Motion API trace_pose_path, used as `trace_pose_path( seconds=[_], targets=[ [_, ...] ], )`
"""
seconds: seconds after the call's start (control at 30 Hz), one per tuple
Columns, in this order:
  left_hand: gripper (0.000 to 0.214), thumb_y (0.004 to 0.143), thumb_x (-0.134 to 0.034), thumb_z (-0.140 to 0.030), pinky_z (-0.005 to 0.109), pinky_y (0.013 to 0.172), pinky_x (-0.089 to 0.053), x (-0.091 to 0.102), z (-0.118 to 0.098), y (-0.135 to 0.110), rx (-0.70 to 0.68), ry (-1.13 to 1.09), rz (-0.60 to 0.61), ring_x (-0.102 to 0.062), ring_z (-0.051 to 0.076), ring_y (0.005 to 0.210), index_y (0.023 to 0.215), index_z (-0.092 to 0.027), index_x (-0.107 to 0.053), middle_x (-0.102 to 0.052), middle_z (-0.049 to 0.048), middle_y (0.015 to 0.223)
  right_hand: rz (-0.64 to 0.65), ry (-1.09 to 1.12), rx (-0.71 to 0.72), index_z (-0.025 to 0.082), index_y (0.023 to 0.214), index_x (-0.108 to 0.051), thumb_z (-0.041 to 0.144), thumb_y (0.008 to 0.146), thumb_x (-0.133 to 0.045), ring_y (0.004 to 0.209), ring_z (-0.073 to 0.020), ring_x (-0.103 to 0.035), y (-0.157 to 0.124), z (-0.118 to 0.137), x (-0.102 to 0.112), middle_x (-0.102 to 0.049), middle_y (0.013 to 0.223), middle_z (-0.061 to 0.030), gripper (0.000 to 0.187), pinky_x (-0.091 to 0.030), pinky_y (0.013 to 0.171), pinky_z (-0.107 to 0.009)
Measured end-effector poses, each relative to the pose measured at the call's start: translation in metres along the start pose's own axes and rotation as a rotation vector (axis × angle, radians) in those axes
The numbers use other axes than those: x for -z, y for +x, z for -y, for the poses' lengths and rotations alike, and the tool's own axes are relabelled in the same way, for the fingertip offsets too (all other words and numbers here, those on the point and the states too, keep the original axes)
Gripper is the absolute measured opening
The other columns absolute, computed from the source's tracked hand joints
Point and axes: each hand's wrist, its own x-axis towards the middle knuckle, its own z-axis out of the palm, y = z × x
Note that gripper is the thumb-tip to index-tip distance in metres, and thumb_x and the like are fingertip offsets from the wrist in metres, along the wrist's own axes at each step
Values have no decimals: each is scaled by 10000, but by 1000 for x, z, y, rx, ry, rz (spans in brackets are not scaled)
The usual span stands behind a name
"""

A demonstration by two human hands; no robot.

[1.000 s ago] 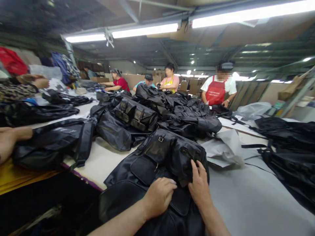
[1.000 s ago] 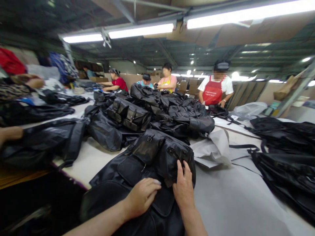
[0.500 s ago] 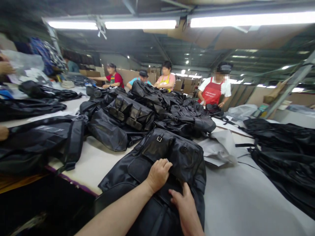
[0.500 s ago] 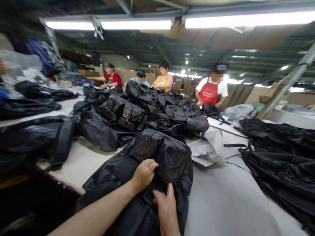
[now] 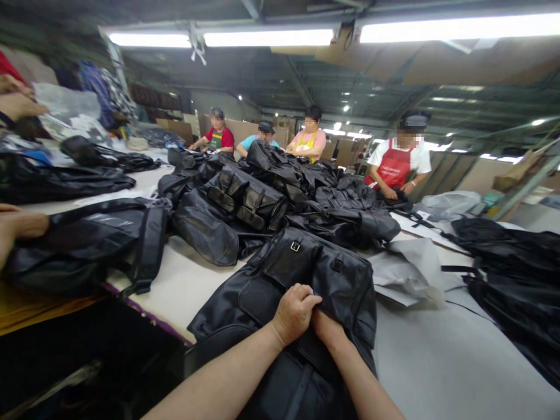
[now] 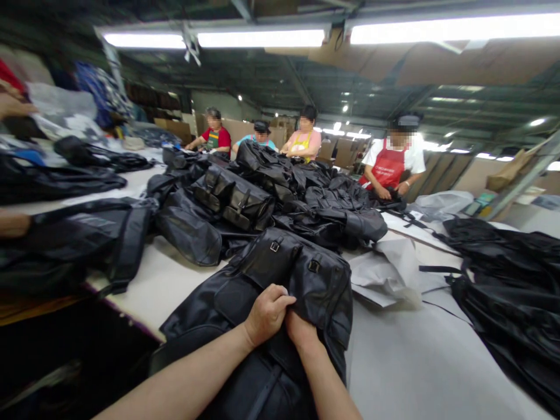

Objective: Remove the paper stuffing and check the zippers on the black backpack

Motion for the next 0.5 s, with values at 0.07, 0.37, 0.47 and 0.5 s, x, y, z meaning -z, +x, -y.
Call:
trace_pose_path(
  seconds=[0.07,0.37,0.47,0.5],
  targets=[
    [251,874,-409,-145,307,698,-450,1,0,-1,47,27,18,-501,168,778,958,-192,-641,-557,64,838,41,-30,46,123,1042,-640,97,746,-359,987,-281,-596,-15,3,-1,-669,973,-138,408,-389,957,-462],
    [286,850,-429,-118,279,689,-432,3,0,-1,0,-32,-69,-486,144,753,974,-228,-662,-541,48,806,-80,-501,114,18,1193,-504,74,796,-315,1095,-308,-531,-60,-2,-2,-565,1160,-228,443,-427,922,-455],
    [258,852,-446,-143,274,677,-431,2,0,-3,-1,-3,-62,-489,144,748,951,-224,-670,-541,48,790,89,-506,127,69,1082,-597,74,810,-318,1092,-305,-546,-31,15,4,-625,1072,-194,389,-392,960,-460],
    [258,851,-443,-145,280,679,-432,4,0,-3,13,10,-55,-493,147,752,948,-224,-669,-542,49,792,140,-500,131,85,1062,-613,69,804,-327,1070,-297,-564,-25,21,6,-639,1055,-183,386,-400,954,-448]
  ],
)
